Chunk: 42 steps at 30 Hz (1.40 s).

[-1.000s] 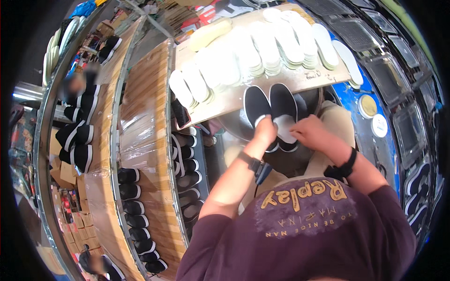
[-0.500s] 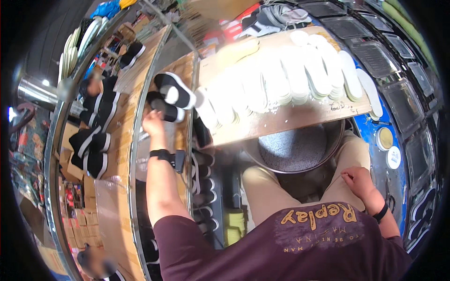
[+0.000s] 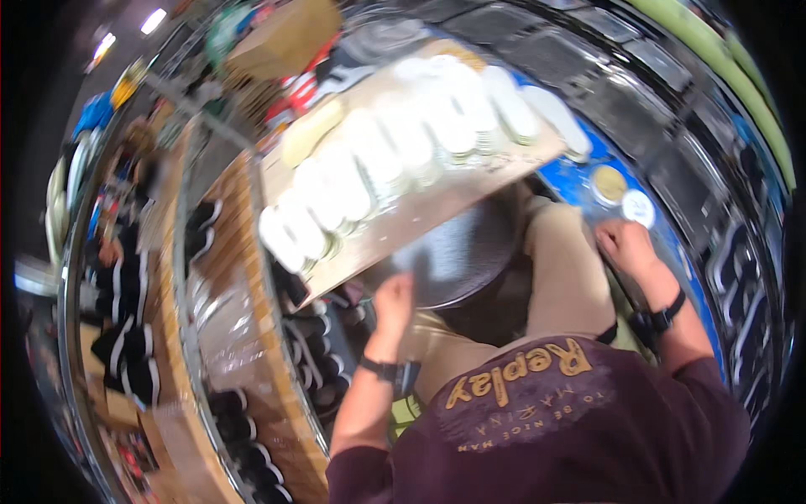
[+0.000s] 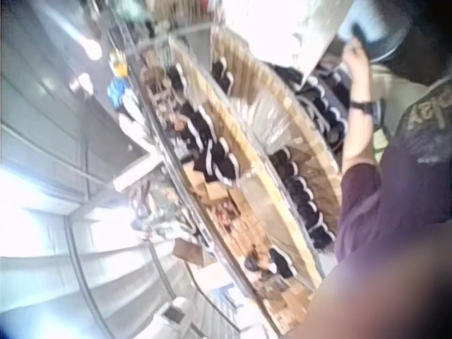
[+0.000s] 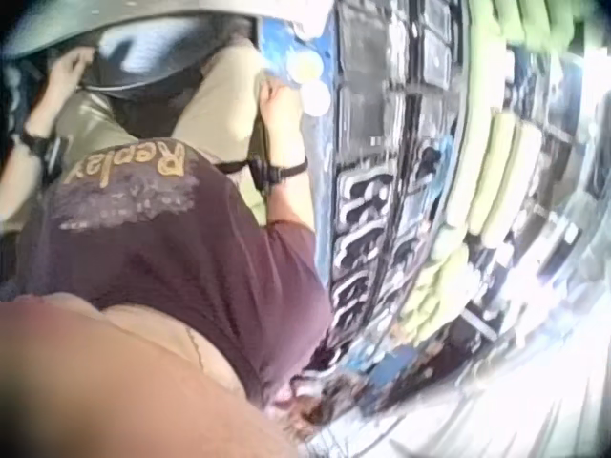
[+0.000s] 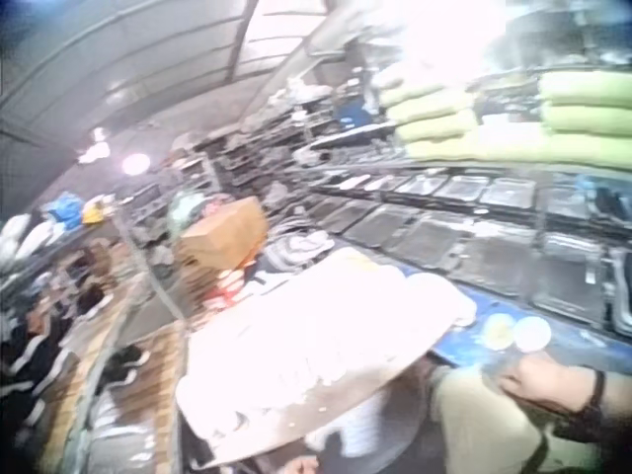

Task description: The person trims the edges of shoes using shears, applies a substance to the soles with a brush, and inserts insoles into the shoes by hand. They then place the finished shoes onto a moving conveyor belt and retrieve more insoles from an overhead rack.

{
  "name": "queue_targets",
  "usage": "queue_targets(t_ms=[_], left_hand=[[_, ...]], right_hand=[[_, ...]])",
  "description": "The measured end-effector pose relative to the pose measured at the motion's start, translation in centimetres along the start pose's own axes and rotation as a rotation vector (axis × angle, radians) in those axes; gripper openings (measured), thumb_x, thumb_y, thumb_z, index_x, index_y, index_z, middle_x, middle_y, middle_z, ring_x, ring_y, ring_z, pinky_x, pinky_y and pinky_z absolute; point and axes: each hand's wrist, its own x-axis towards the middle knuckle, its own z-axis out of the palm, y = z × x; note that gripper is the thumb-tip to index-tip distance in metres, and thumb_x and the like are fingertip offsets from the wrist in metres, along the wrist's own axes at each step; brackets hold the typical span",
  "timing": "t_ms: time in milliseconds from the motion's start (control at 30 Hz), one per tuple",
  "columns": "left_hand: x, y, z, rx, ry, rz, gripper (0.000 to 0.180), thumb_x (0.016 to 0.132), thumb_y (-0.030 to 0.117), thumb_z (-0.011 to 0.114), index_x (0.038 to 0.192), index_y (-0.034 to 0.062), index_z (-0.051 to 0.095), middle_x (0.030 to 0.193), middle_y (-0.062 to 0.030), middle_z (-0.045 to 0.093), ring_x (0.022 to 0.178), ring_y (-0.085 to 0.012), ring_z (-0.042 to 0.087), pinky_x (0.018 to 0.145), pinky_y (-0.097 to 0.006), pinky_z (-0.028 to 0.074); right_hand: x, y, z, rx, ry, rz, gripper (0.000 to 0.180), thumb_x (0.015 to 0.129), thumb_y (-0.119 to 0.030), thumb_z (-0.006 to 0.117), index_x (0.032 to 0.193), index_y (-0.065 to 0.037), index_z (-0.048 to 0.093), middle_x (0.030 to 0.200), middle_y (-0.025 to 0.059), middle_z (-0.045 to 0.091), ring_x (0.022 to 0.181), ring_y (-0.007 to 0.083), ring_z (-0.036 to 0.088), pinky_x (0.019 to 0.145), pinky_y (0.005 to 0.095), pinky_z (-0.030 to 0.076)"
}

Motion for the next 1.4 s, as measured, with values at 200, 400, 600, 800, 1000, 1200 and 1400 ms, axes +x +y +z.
queue_targets(t_ms=[200,400,600,800,1000,1200,1400], left_hand=[[-6.9,0.8,6.8,0.213,-0.100,0.179,0.045,0.066,0.000,0.058,0.109,0.0126,0.065,0.107,-0.0104,0.064,0.109,-0.0313,0.056,0.109,-0.060,0.024],[-7.6,0.6,8.2,0.370,-0.066,0.217,0.049,0.066,0.001,0.058,0.114,0.0122,0.061,0.111,-0.0087,0.061,0.113,-0.0297,0.052,0.114,-0.054,0.016],[-7.3,1.2,8.7,0.452,-0.081,0.181,0.049,0.065,0.000,0.060,0.113,0.0112,0.061,0.109,-0.0095,0.061,0.112,-0.0293,0.052,0.113,-0.053,0.019],[-7.5,0.3,8.5,0.479,-0.043,0.168,0.049,0.063,0.000,0.063,0.111,0.0116,0.063,0.107,-0.0103,0.060,0.110,-0.0299,0.053,0.112,-0.053,0.021],[-6.3,2.0,7.8,0.234,-0.094,0.106,0.036,0.071,0.006,0.067,0.107,0.0110,0.066,0.108,-0.0134,0.063,0.106,-0.0319,0.056,0.105,-0.049,0.034],[-6.6,9.7,7.3,-0.083,-0.125,0.144,0.027,0.080,0.013,0.069,0.106,0.0068,0.067,0.110,-0.0139,0.064,0.107,-0.0311,0.057,0.096,-0.039,0.043],[-8.0,11.6,6.3,-0.696,-0.350,-0.144,0.056,0.085,0.006,0.066,0.133,0.0027,0.038,0.121,-0.0094,0.055,0.113,-0.0178,0.053,0.098,-0.032,0.042]], right_hand=[[-3.3,10.6,-1.6,-0.053,0.051,0.274,0.016,0.084,-0.021,0.061,0.089,-0.009,0.070,0.086,0.0167,0.064,0.083,0.0376,0.062,0.073,0.0457,0.049],[-12.9,26.8,-4.2,-0.276,0.339,0.623,0.033,0.077,-0.011,0.066,0.110,-0.007,0.064,0.121,0.0152,0.056,0.102,0.0364,0.061,0.088,0.0434,0.050],[-21.0,33.4,-9.3,-0.463,0.174,1.190,0.053,0.081,-0.031,0.072,0.127,-0.009,0.055,0.129,0.0229,0.055,0.113,0.0392,0.057,0.096,0.0435,0.047],[-18.7,33.8,-10.7,-0.088,0.176,1.162,0.054,0.076,-0.035,0.076,0.117,-0.003,0.063,0.105,0.0217,0.067,0.098,0.0355,0.065,0.084,0.0452,0.049],[-9.5,18.2,-7.4,-0.324,0.556,0.420,0.041,0.070,-0.037,0.079,0.082,0.000,0.065,0.083,0.0193,0.065,0.076,0.0390,0.063,0.067,0.0457,0.049],[-3.7,6.0,-0.3,0.205,0.311,-0.214,0.035,0.063,-0.026,0.083,0.084,-0.007,0.062,0.080,0.0120,0.059,0.072,0.0343,0.059,0.063,0.0397,0.048],[1.9,-8.1,9.2,0.301,-0.042,-0.711,0.025,0.075,-0.028,0.072,0.087,-0.010,0.061,0.084,0.0098,0.054,0.075,0.0329,0.058,0.062,0.0424,0.049]])
